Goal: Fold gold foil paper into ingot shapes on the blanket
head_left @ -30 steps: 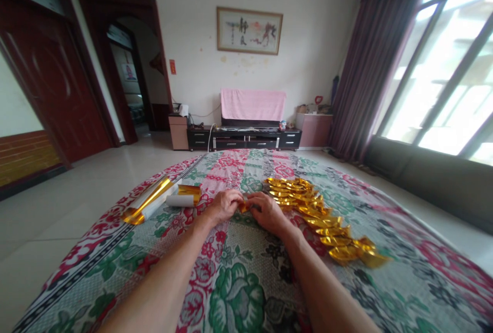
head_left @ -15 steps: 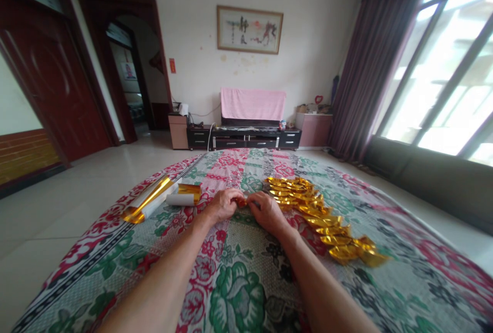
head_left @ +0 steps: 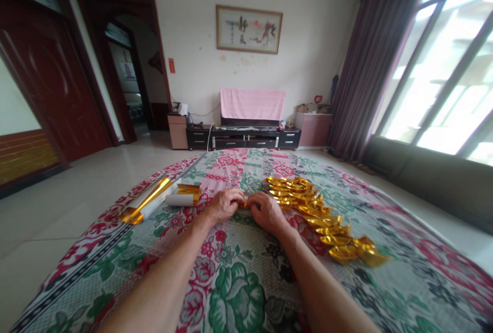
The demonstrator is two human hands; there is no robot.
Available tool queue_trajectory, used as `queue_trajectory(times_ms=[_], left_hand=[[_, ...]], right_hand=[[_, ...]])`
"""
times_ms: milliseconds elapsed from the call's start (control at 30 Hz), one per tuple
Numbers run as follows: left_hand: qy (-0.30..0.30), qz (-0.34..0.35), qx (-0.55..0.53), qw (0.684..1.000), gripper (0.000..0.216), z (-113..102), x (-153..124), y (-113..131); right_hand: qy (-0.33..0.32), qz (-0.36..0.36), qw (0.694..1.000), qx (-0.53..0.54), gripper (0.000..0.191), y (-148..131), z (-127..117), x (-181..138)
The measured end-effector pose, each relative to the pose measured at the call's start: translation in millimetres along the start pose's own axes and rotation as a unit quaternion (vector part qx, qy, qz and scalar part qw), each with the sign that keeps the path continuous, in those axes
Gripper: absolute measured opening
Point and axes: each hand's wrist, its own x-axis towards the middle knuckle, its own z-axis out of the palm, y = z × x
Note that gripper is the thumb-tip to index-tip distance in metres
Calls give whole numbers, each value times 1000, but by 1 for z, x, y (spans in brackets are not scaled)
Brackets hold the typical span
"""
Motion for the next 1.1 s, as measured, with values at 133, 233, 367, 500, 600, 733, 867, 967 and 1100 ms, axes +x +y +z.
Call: queue_trajectory(times_ms=[133,233,367,500,600,733,867,967,1100], left_hand=[[-17,13,18,1000,29,0,0,-1],[-26,8,17,999,27,-1,0,0],[-33,-6,5,999,20,-5,-1,4],[-50,-6,-4,999,16,-7,0,4],[-50,-9,-3,999,16,-5,2,3],[-39,-20,9,999,16,-2,3,1],[-22,-30,33,999,16,4,5,0],[-9,-30,52,998,16,8,6,1],[1,-34,66,997,15,11,7,1]], right_hand=[[-1,-7,1000,12,26,0,0,0],[1,-10,1000,3,24,0,1,0],[1,-7,1000,-10,20,2,4,1],[0,3,1000,-16,17,4,7,1],[-2,14,1000,-15,16,5,7,2],[-12,30,999,-19,16,3,5,4],[-22,37,999,-19,17,1,4,6],[-24,39,999,-19,18,1,3,6],[-29,43,998,-23,19,2,3,6]])
